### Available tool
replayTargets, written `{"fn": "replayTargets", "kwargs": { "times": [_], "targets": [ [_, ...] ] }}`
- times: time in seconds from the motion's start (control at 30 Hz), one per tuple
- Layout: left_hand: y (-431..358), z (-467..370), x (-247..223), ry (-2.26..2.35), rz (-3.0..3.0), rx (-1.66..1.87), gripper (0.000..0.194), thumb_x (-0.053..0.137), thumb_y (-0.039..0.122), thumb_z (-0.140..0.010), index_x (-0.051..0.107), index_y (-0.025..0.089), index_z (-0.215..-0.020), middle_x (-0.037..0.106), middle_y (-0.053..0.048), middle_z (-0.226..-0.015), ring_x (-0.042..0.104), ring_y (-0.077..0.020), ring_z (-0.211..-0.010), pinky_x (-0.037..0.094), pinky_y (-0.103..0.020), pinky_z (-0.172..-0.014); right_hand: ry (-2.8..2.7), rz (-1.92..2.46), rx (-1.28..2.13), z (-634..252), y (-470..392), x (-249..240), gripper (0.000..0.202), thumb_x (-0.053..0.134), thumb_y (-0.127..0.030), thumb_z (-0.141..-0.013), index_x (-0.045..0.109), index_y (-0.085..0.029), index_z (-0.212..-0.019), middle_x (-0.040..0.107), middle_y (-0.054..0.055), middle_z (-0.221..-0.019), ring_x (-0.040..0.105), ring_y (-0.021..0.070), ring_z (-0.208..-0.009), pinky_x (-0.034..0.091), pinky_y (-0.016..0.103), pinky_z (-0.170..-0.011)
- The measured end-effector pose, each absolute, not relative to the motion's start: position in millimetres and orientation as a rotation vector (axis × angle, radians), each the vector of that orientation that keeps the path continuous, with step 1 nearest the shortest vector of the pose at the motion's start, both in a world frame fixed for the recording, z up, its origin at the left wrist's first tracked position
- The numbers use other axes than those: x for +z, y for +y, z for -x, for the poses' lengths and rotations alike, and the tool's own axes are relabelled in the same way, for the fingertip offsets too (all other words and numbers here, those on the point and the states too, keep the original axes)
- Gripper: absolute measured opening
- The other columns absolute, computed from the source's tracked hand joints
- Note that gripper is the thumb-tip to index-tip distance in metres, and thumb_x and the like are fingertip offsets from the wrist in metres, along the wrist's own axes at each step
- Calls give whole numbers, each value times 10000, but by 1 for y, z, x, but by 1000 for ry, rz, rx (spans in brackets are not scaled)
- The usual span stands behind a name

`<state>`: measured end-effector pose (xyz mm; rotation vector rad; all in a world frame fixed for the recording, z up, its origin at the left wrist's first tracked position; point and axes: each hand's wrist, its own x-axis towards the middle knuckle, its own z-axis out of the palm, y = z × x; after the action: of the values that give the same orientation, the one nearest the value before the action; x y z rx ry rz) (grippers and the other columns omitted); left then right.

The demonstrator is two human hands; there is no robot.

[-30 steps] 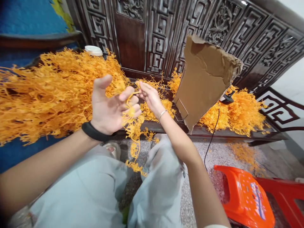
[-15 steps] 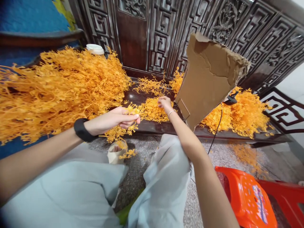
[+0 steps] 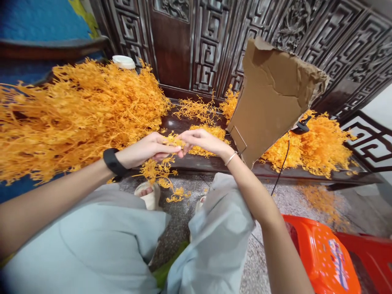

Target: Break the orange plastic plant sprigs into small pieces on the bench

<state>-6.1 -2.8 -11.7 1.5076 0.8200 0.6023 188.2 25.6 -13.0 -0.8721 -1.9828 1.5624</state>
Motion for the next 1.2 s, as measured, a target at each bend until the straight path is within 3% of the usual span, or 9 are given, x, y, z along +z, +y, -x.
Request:
{"fn": "replayTargets", "kwargs": {
  "times": [0.1, 0.23, 0.53, 0.77, 1.0, 1.2],
  "targets": [
    [-2, 6, -14, 861, -1523, 600, 272, 662, 345, -715, 712, 86, -646, 302, 54, -345, 247, -27, -332, 182, -188, -370, -2099, 876, 1253, -185, 8, -4, 311, 701, -378, -699, 663, -154, -910, 661, 2, -722, 594, 110, -706, 473, 252, -720],
    [-1, 4, -15, 871, -1516, 589, 227, 680, 305, -698, 707, 90, -629, 318, 53, -369, 261, -23, -343, 186, -184, -372, -2076, 932, 1002, -184, -3, 2, 170, 716, -316, -687, 671, -154, -717, 660, 5, -721, 582, 111, -693, 459, 264, -736],
    [-3, 4, -8, 784, -1573, 689, 266, 632, 357, -749, 654, 126, -619, 377, 34, -441, 314, -39, -409, 228, -179, -403, -1890, 825, 1316, -193, 1, 4, 306, 694, -420, -694, 581, -136, -703, 651, 24, -679, 601, 100, -621, 507, 251, -637],
    [-10, 6, 3, 738, -1532, 719, 277, 614, 352, -745, 632, 118, -597, 483, 10, -509, 305, -28, -419, 212, -175, -385, -1884, 576, 1499, -187, -4, 6, 269, 629, -370, -789, 481, -145, -776, 625, 15, -722, 595, 79, -632, 501, 221, -611],
    [-9, 6, 2, 699, -1439, 733, 345, 598, 347, -703, 527, 135, -439, 456, 2, -411, 286, -29, -360, 175, -212, -363, -1879, 352, 1609, -172, 3, 2, 264, 626, -358, -802, 464, -149, -809, 552, -31, -674, 510, 36, -561, 409, 171, -535],
    [-10, 2, 6, 634, -1348, 816, 443, 603, 340, -686, 385, 157, -347, 311, 32, -327, 217, -25, -326, 155, -232, -350, -1815, 279, 1687, -162, 8, -7, 315, 638, -402, -776, 415, -180, -779, 473, -56, -618, 440, 40, -516, 359, 187, -502]
  ]
}}
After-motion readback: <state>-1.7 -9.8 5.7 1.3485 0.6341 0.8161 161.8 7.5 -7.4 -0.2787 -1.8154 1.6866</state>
